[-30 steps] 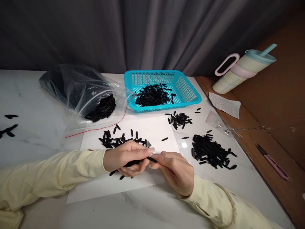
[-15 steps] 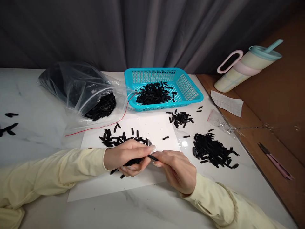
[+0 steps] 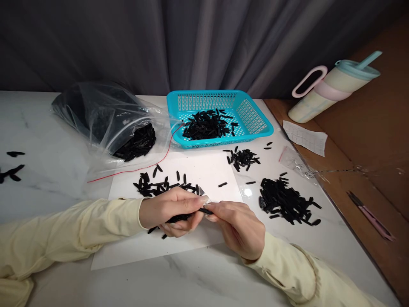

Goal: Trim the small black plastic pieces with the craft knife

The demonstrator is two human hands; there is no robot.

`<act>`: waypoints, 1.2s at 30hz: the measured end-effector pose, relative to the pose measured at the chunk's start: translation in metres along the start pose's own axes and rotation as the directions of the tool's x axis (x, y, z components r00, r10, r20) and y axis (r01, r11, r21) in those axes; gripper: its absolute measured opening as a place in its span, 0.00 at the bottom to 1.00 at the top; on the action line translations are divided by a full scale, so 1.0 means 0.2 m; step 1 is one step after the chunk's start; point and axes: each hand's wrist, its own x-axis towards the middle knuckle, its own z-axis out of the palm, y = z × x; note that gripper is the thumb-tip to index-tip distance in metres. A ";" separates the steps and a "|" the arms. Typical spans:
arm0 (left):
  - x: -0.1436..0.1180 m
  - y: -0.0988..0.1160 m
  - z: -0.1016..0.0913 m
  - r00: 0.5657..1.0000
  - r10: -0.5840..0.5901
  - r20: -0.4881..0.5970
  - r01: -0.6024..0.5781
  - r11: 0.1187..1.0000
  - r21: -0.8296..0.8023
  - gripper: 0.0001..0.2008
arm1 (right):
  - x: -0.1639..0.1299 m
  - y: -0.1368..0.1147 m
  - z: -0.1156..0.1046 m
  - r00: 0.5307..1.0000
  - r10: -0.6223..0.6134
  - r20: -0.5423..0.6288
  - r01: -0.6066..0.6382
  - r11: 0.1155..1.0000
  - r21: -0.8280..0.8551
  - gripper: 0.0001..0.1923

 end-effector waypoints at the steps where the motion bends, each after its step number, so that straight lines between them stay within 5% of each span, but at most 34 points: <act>1: 0.00 0.00 0.00 1.000 0.002 0.010 -0.002 1.000 0.001 0.23 | 0.00 0.00 0.00 1.000 -0.002 0.000 0.002 1.000 -0.002 0.06; 36: 0.01 -0.02 -0.02 0.997 0.070 0.025 -0.070 0.997 0.017 0.21 | 0.01 0.01 -0.01 0.998 -0.061 -0.009 0.061 0.998 0.015 0.11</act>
